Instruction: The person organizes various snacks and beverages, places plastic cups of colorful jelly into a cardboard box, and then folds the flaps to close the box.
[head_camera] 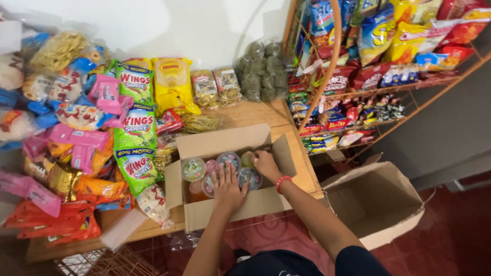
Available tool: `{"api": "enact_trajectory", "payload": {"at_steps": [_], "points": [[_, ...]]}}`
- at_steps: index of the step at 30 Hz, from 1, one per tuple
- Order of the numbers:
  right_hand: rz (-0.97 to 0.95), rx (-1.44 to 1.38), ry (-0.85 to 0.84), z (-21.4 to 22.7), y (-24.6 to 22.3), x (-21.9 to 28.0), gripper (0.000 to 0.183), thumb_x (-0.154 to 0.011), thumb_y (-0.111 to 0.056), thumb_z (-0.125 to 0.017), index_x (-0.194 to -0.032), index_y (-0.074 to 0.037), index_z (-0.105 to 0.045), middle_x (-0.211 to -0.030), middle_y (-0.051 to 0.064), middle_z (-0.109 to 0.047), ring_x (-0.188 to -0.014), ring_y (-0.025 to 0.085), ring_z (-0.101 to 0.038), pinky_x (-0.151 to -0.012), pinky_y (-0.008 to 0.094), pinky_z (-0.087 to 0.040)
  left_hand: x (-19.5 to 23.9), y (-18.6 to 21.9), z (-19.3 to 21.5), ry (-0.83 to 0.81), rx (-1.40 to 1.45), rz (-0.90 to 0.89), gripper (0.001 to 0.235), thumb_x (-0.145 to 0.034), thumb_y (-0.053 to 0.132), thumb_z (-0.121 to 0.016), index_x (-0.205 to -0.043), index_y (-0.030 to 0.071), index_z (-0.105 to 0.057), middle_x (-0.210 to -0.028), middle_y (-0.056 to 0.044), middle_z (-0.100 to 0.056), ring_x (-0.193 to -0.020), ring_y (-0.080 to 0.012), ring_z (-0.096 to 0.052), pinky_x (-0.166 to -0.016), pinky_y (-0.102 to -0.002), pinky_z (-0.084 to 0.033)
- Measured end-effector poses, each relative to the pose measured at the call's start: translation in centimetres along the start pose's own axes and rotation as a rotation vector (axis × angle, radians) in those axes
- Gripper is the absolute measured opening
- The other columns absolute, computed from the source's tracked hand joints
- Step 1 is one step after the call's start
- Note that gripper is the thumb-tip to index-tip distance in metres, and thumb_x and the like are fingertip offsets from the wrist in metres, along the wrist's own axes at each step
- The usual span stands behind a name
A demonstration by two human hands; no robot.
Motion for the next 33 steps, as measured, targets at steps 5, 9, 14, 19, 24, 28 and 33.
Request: {"api": "enact_trajectory", "payload": {"at_steps": [5,9,14,19,24,28,33], "points": [[-0.223,-0.16,-0.173,-2.6,2.3,0.6,0.051,-0.101,-0.047,-0.055,-0.121,-0.002,-0.07,-0.103,0.023,-0.075,-0.097,0.035,-0.074,-0.084,0.043,-0.055,0.1,0.3,0.4,0.041,-0.001,-0.004,0.092,-0.095,0.062,-0.047,-0.155,-0.004,-0.027,-0.167,-0.019,-0.02,-0.156,-0.0363,-0.012,-0.123,-0.057,-0.003],[-0.261,-0.218,-0.194,-2.2,1.8,1.2,0.058,-0.103,-0.052,-0.051,-0.129,-0.003,-0.067,-0.118,0.02,-0.073,-0.111,0.029,-0.068,-0.094,0.039,-0.052,0.0,0.5,1.0,0.02,-0.014,-0.004,0.091,-0.094,0.06,-0.05,-0.155,-0.004,-0.027,-0.167,-0.019,-0.019,-0.155,-0.0362,-0.013,-0.122,-0.057,-0.003],[-0.204,-0.375,-0.245,-2.8,5.4,1.5,0.055,-0.105,-0.047,-0.053,-0.135,-0.001,-0.061,-0.128,0.02,-0.071,-0.12,0.028,-0.066,-0.1,0.037,-0.05,0.9,0.8,2.0,0.075,0.039,-0.026,0.089,-0.093,0.056,-0.053,-0.155,-0.004,-0.028,-0.167,-0.019,-0.02,-0.154,-0.0374,-0.015,-0.122,-0.057,-0.005],[0.063,-0.217,0.013,0.7,-2.8,5.3,0.04,-0.104,-0.027,-0.057,-0.134,-0.001,-0.06,-0.125,0.022,-0.069,-0.117,0.035,-0.068,-0.1,0.04,-0.052,2.9,-0.8,1.6,0.191,0.064,-0.001,0.084,-0.094,0.049,-0.054,-0.156,-0.002,-0.031,-0.167,-0.019,-0.023,-0.154,-0.038,-0.017,-0.124,-0.056,-0.009],[0.437,-0.157,0.193,2.9,-13.5,9.3,0.036,-0.094,-0.001,-0.06,-0.13,-0.001,-0.06,-0.125,0.025,-0.066,-0.114,0.042,-0.064,-0.098,0.043,-0.051,6.4,-2.7,2.5,0.227,0.01,0.023,0.076,-0.097,0.042,-0.054,-0.154,-0.004,-0.034,-0.164,-0.019,-0.029,-0.154,-0.0389,-0.018,-0.124,-0.057,-0.009],[0.359,-0.285,-0.02,-1.8,-16.8,11.1,0.039,-0.093,0.002,-0.058,-0.131,-0.005,-0.063,-0.113,0.021,-0.066,-0.098,0.037,-0.063,-0.087,0.041,-0.052,10.4,-5.3,3.8,0.23,0.081,0.109,0.073,-0.093,0.034,-0.058,-0.15,-0.005,-0.037,-0.16,-0.022,-0.033,-0.151,-0.0389,-0.022,-0.121,-0.055,-0.014],[0.526,-0.422,-0.269,-5.6,-26.3,15.1,0.017,-0.097,0.0,-0.061,-0.11,-0.004,-0.071,-0.094,0.01,-0.073,-0.087,0.016,-0.066,-0.08,0.03,-0.051,16.6,-7.8,13.6,0.439,0.577,0.223,0.045,-0.082,-0.003,-0.06,-0.127,0.002,-0.061,-0.125,-0.021,-0.062,-0.119,-0.0406,-0.057,-0.101,-0.045,-0.048]]}}
Point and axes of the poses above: each hand's wrist, its own x-axis away from the middle knuckle, its own z-axis out of the back of the hand, y = z × x, the point moved 4 cm from there along -x, towards the middle knuckle
